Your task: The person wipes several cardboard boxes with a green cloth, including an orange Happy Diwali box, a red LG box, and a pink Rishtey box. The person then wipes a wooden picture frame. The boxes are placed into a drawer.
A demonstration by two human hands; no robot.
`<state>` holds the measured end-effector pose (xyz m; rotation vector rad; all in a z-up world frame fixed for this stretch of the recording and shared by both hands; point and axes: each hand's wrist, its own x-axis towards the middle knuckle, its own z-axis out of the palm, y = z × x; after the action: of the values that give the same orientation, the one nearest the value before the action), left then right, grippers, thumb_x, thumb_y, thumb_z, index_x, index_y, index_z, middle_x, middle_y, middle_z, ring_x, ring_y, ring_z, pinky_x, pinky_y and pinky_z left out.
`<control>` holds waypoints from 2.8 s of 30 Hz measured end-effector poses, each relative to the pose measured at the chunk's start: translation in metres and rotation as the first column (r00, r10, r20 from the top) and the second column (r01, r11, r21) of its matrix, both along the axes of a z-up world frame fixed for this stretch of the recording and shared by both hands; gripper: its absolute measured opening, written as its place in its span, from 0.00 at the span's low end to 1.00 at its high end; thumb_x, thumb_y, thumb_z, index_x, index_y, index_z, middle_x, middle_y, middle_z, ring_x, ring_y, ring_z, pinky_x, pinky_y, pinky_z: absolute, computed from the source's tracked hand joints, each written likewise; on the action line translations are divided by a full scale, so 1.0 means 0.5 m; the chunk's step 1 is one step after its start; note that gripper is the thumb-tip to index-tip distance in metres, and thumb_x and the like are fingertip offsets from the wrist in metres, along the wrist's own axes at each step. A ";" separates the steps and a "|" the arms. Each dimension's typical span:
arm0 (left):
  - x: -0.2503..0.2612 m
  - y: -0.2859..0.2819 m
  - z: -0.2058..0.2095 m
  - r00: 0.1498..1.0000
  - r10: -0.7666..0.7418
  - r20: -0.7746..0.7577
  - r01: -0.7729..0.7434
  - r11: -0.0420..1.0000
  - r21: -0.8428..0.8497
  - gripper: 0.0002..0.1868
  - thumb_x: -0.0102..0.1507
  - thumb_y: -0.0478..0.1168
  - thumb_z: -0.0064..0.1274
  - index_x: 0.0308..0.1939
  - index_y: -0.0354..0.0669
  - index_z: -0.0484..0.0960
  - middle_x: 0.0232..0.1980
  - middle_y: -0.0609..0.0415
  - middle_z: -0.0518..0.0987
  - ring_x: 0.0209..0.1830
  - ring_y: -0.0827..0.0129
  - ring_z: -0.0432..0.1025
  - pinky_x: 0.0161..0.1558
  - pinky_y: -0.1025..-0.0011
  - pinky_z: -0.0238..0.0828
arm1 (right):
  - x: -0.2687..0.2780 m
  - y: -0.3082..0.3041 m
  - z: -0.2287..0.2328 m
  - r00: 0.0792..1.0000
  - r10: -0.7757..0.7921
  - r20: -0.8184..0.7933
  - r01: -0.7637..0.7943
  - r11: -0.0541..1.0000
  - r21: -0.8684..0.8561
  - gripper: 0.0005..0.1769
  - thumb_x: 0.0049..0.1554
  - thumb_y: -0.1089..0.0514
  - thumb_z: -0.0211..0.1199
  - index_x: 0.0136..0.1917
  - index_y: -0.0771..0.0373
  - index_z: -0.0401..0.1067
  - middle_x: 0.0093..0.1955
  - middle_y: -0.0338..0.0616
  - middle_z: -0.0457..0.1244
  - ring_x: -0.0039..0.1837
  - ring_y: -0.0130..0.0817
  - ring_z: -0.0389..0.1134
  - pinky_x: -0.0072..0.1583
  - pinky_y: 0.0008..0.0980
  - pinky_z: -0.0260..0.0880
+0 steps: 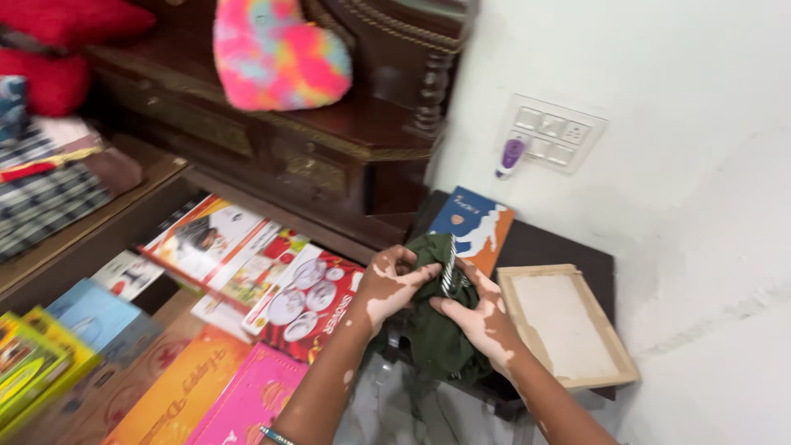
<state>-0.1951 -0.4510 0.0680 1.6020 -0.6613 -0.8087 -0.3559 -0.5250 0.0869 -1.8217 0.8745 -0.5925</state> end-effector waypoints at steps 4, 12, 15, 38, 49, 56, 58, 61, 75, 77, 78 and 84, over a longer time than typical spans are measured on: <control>-0.009 -0.089 -0.020 0.989 -0.134 0.057 0.137 0.989 -0.059 0.18 0.58 0.47 0.67 0.38 0.34 0.84 0.31 0.54 0.82 0.28 0.74 0.75 0.31 0.73 0.72 | -0.056 -0.074 -0.037 0.989 -0.145 0.000 0.145 0.989 0.012 0.42 0.42 0.55 0.74 0.69 0.64 0.68 0.63 0.48 0.68 0.63 0.33 0.68 0.61 0.33 0.69; 0.069 -0.222 -0.112 0.988 -0.146 -0.043 0.152 0.968 0.199 0.16 0.57 0.45 0.66 0.42 0.39 0.82 0.35 0.52 0.85 0.28 0.72 0.78 0.31 0.73 0.73 | -0.093 -0.224 -0.123 0.923 -0.385 -0.024 0.385 0.917 0.101 0.38 0.43 0.60 0.71 0.69 0.61 0.70 0.62 0.47 0.69 0.61 0.34 0.69 0.59 0.34 0.70; 0.099 -0.264 -0.155 0.985 -0.137 -0.102 0.162 0.935 0.314 0.16 0.59 0.45 0.64 0.44 0.38 0.83 0.39 0.51 0.86 0.30 0.72 0.78 0.31 0.73 0.73 | -0.072 -0.267 -0.140 0.889 -0.452 -0.078 0.456 0.888 0.057 0.38 0.44 0.60 0.72 0.69 0.60 0.70 0.62 0.47 0.69 0.62 0.33 0.68 0.60 0.33 0.68; 0.009 -0.479 -0.654 0.634 0.453 -0.627 -0.035 0.827 0.562 0.17 0.59 0.45 0.65 0.48 0.47 0.80 0.42 0.57 0.74 0.37 0.69 0.67 0.46 0.61 0.75 | 0.063 -0.623 -0.447 0.850 -0.227 -0.475 0.190 0.974 -0.126 0.38 0.46 0.46 0.72 0.69 0.49 0.68 0.67 0.51 0.61 0.67 0.52 0.66 0.65 0.44 0.68; -0.015 -0.501 -0.646 0.421 0.714 -0.560 -0.231 0.681 0.695 0.36 0.57 0.66 0.63 0.56 0.42 0.82 0.45 0.53 0.69 0.41 0.65 0.66 0.52 0.63 0.70 | 0.090 -0.695 -0.490 0.828 -0.083 -0.555 0.140 0.988 0.062 0.40 0.43 0.44 0.73 0.69 0.46 0.70 0.71 0.44 0.59 0.71 0.46 0.64 0.68 0.41 0.65; -0.043 -0.556 -0.565 0.343 0.779 -0.524 -0.532 0.621 0.576 0.52 0.54 0.64 0.69 0.69 0.40 0.59 0.66 0.45 0.74 0.64 0.60 0.70 0.63 0.61 0.68 | 0.077 -0.718 -0.416 0.941 -0.080 -0.330 0.213 0.895 0.391 0.34 0.45 0.56 0.69 0.67 0.56 0.73 0.58 0.45 0.72 0.59 0.36 0.73 0.60 0.32 0.71; -0.050 -0.574 -0.540 0.329 0.788 -0.521 -0.593 0.601 0.535 0.50 0.53 0.61 0.70 0.67 0.38 0.62 0.67 0.45 0.76 0.65 0.59 0.72 0.64 0.60 0.71 | 0.071 -0.724 -0.392 0.954 -0.073 -0.290 0.195 0.887 0.418 0.32 0.46 0.58 0.68 0.66 0.58 0.73 0.55 0.44 0.73 0.57 0.33 0.73 0.58 0.31 0.71; -0.037 -0.593 -0.493 0.340 0.812 -0.475 -0.600 0.576 0.555 0.40 0.53 0.60 0.68 0.61 0.37 0.78 0.63 0.48 0.81 0.62 0.60 0.76 0.63 0.59 0.73 | 0.071 -0.736 -0.367 0.975 -0.070 -0.210 0.170 0.844 0.508 0.28 0.49 0.59 0.64 0.65 0.61 0.74 0.52 0.45 0.74 0.55 0.31 0.74 0.57 0.31 0.72; 0.075 -0.294 -0.269 0.422 0.777 -0.467 -0.761 0.583 0.283 0.28 0.63 0.59 0.55 0.54 0.38 0.82 0.45 0.47 0.85 0.38 0.58 0.80 0.39 0.60 0.78 | 0.168 -0.681 -0.222 0.890 0.043 -0.455 -0.212 0.921 -0.328 0.31 0.50 0.50 0.68 0.67 0.41 0.73 0.67 0.40 0.65 0.69 0.45 0.67 0.65 0.43 0.68; 0.081 -0.251 -0.239 0.446 0.752 -0.485 -0.762 0.604 0.234 0.27 0.62 0.58 0.55 0.55 0.40 0.81 0.45 0.49 0.85 0.38 0.61 0.80 0.39 0.61 0.78 | 0.198 -0.654 -0.193 0.838 0.015 -0.545 -0.245 0.904 -0.350 0.36 0.51 0.48 0.67 0.73 0.36 0.67 0.70 0.40 0.63 0.69 0.48 0.66 0.66 0.45 0.68; 0.086 -0.231 -0.224 0.460 0.739 -0.492 -0.762 0.613 0.209 0.27 0.62 0.58 0.54 0.55 0.41 0.81 0.45 0.49 0.85 0.37 0.62 0.80 0.38 0.61 0.78 | 0.215 -0.636 -0.182 0.850 0.037 -0.525 -0.250 0.907 -0.340 0.44 0.49 0.47 0.68 0.77 0.37 0.59 0.73 0.41 0.60 0.69 0.50 0.65 0.65 0.45 0.67; 0.101 -0.126 -0.159 0.490 0.760 -0.426 -0.841 0.542 0.000 0.27 0.64 0.56 0.54 0.58 0.41 0.81 0.50 0.54 0.83 0.43 0.69 0.79 0.43 0.67 0.78 | 0.275 -0.528 -0.161 0.892 0.271 -0.363 -0.403 0.839 -0.365 0.64 0.40 0.38 0.77 0.80 0.43 0.43 0.75 0.51 0.52 0.75 0.52 0.55 0.70 0.46 0.57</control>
<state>-0.1446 -0.5141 -0.0113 1.2781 0.3285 -0.2770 -0.2182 -0.7889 0.0064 -2.4572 0.6088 -0.2939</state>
